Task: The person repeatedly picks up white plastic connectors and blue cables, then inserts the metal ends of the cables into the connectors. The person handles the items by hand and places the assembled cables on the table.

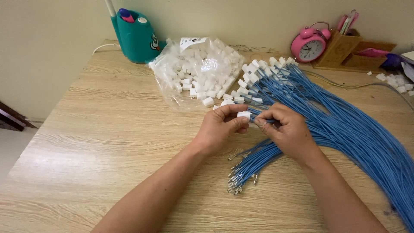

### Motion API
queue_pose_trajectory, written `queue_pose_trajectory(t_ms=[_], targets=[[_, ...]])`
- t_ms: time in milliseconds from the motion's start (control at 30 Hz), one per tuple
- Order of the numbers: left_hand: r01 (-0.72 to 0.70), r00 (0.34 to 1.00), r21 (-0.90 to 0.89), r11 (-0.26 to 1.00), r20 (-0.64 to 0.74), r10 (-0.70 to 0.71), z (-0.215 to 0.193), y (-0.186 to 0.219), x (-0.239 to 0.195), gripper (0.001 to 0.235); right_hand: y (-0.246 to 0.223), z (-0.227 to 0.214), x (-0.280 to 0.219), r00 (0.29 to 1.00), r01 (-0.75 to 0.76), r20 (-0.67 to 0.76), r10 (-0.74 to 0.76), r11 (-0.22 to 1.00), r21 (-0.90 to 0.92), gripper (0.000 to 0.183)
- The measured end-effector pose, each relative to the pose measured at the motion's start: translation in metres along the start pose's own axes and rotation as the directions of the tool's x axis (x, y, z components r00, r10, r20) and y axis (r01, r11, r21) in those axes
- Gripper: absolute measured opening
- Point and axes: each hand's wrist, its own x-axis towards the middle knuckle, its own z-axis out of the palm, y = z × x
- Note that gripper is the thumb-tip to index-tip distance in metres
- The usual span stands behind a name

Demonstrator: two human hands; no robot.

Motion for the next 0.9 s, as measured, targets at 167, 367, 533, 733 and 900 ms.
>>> queue_pose_trajectory(t_ms=[167, 367, 533, 733, 900], targets=[[-0.034, 0.999, 0.064, 0.997, 0.008, 0.033, -0.0014, -0.0026, 0.0005, 0.034, 0.0011, 0.0020, 0.0013, 1.000, 0.023, -0.007, -0.023, 0.999, -0.024, 0.001], [-0.093, 0.996, 0.104, 0.990, 0.003, 0.093, 0.0004, -0.0057, 0.0003, 0.031, -0.0020, 0.0045, 0.0021, 0.998, 0.052, -0.037, -0.053, 0.998, -0.024, 0.005], [-0.118, 0.993, 0.096, 0.988, -0.005, 0.119, 0.0017, -0.0064, -0.0008, 0.030, -0.0030, 0.0043, 0.0019, 0.997, 0.065, -0.043, -0.066, 0.998, -0.020, 0.006], [-0.133, 0.991, 0.106, 0.985, -0.009, 0.134, 0.0054, -0.0030, -0.0043, 0.032, 0.0002, 0.0047, 0.0025, 0.998, 0.069, 0.003, -0.069, 0.998, -0.003, 0.009], [-0.112, 0.993, 0.087, 0.990, -0.022, 0.114, 0.0066, -0.0010, -0.0070, 0.031, -0.0001, 0.0067, 0.0013, 0.993, 0.117, -0.012, -0.117, 0.993, -0.016, 0.007]])
